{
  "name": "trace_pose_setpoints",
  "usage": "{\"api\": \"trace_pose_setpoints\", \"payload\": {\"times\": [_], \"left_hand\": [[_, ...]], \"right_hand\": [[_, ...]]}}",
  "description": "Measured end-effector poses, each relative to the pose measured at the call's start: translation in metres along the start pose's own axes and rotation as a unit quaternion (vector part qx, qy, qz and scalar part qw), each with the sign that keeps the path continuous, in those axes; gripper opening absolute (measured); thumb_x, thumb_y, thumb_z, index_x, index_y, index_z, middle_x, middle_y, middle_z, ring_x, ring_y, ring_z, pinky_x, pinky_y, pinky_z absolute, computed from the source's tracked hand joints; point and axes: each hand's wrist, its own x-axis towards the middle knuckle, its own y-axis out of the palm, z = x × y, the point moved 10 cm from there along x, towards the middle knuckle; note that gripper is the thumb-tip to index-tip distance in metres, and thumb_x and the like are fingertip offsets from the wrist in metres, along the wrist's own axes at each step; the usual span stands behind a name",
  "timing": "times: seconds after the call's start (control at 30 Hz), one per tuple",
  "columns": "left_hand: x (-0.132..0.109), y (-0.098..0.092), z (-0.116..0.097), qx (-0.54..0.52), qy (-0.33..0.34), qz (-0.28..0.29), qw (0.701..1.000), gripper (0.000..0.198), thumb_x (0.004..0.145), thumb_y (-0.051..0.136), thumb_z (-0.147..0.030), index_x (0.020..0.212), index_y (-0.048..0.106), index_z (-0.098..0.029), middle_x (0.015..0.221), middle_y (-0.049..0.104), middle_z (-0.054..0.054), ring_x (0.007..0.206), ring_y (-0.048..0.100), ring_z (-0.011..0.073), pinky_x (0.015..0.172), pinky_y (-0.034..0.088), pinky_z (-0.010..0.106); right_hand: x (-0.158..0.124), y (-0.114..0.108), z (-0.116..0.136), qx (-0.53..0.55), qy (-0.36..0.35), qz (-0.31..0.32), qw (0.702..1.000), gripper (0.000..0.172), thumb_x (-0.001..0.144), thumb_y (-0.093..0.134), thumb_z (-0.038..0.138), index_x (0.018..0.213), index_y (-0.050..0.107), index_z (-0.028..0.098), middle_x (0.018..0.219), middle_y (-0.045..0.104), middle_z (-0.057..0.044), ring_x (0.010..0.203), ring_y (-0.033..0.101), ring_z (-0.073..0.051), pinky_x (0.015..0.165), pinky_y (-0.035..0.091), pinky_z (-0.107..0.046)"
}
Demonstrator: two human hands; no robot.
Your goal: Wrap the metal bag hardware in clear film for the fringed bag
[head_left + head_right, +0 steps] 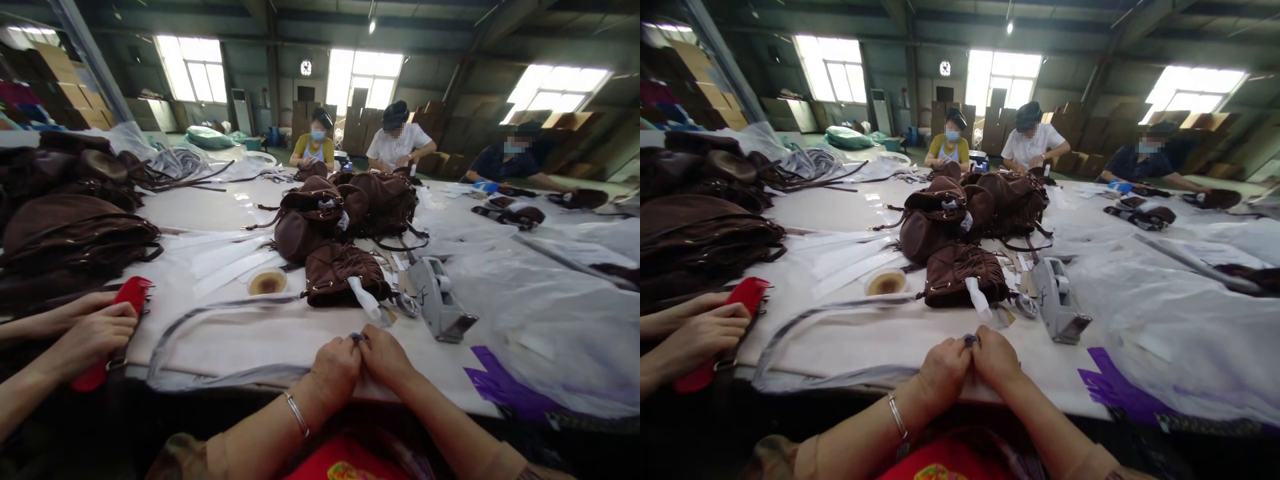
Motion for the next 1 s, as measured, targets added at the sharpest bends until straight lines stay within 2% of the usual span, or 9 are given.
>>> {"api": "trace_pose_setpoints", "payload": {"times": [0.17,0.23,0.37,0.47,0.53,0.67,0.73,0.9,1.0], "left_hand": [[-0.007,-0.011,0.014,0.038,0.084,0.045,0.995,0.013,0.095,0.054,-0.03,0.1,0.061,-0.02,0.089,0.063,0.005,0.079,0.06,0.0206,0.07,0.052,0.032],[-0.005,-0.01,0.021,0.054,0.089,0.051,0.993,0.011,0.095,0.054,-0.028,0.098,0.062,-0.021,0.086,0.062,0.005,0.079,0.059,0.0204,0.069,0.051,0.031],[0.006,0.0,0.022,0.032,0.02,0.003,0.999,0.009,0.093,0.052,-0.017,0.093,0.061,-0.017,0.089,0.063,0.007,0.083,0.06,0.0208,0.074,0.052,0.032],[0.006,0.003,0.019,0.018,-0.022,-0.025,0.999,0.011,0.092,0.051,-0.015,0.094,0.062,-0.016,0.092,0.064,0.008,0.085,0.061,0.0214,0.076,0.052,0.033],[0.003,0.002,0.015,0.011,0.008,-0.011,1.0,0.011,0.093,0.051,-0.017,0.098,0.061,-0.018,0.094,0.064,0.007,0.085,0.061,0.0209,0.075,0.052,0.031],[-0.006,-0.006,0.023,0.034,0.08,0.059,0.995,0.02,0.096,0.053,-0.034,0.109,0.06,-0.022,0.088,0.063,0.004,0.077,0.061,0.0192,0.068,0.051,0.029],[-0.005,-0.005,0.027,0.054,0.094,0.077,0.991,0.017,0.096,0.053,-0.031,0.106,0.062,-0.021,0.087,0.063,0.004,0.076,0.061,0.0192,0.069,0.051,0.029],[0.008,0.005,0.013,0.041,0.033,0.027,0.998,0.016,0.095,0.048,-0.015,0.102,0.063,-0.016,0.099,0.065,0.008,0.089,0.061,0.023,0.078,0.054,0.035],[0.006,0.007,0.004,0.033,-0.002,0.017,0.999,0.018,0.095,0.046,-0.015,0.104,0.062,-0.015,0.102,0.065,0.01,0.09,0.061,0.0237,0.078,0.054,0.036]], "right_hand": [[0.003,0.0,0.033,-0.079,-0.206,0.1,0.97,0.011,0.087,0.058,0.021,0.08,0.065,0.018,0.084,0.072,-0.007,0.078,0.063,-0.02,0.063,0.03,-0.028],[0.005,-0.001,0.038,-0.101,-0.242,0.116,0.958,0.01,0.087,0.059,0.022,0.081,0.066,0.018,0.085,0.073,-0.007,0.08,0.063,-0.021,0.065,0.031,-0.028],[0.015,-0.011,0.013,-0.055,-0.078,0.029,0.995,0.019,0.093,0.055,0.032,0.091,0.068,0.018,0.088,0.073,-0.009,0.082,0.065,-0.022,0.064,0.033,-0.029],[0.009,-0.007,-0.002,-0.043,0.019,-0.005,0.999,0.022,0.095,0.049,0.029,0.089,0.066,0.017,0.084,0.073,-0.01,0.079,0.066,-0.023,0.062,0.032,-0.03],[0.007,-0.005,0.003,-0.073,-0.003,0.005,0.997,0.019,0.094,0.048,0.022,0.089,0.066,0.017,0.086,0.073,-0.011,0.08,0.066,-0.023,0.062,0.032,-0.03],[0.005,0.0,0.031,-0.111,-0.188,0.09,0.972,0.016,0.092,0.055,0.025,0.088,0.067,0.017,0.089,0.073,-0.009,0.083,0.066,-0.021,0.066,0.034,-0.028],[0.005,-0.002,0.034,-0.102,-0.226,0.103,0.963,0.015,0.092,0.058,0.028,0.086,0.067,0.018,0.089,0.073,-0.008,0.086,0.065,-0.021,0.069,0.035,-0.028],[0.01,-0.009,0.008,-0.067,-0.06,0.016,0.996,0.028,0.098,0.047,0.036,0.096,0.066,0.017,0.092,0.072,-0.011,0.084,0.065,-0.023,0.065,0.035,-0.03],[0.006,-0.004,-0.002,-0.049,-0.006,0.002,0.999,0.021,0.096,0.047,0.028,0.091,0.065,0.017,0.086,0.072,-0.009,0.079,0.065,-0.021,0.062,0.033,-0.029]]}}
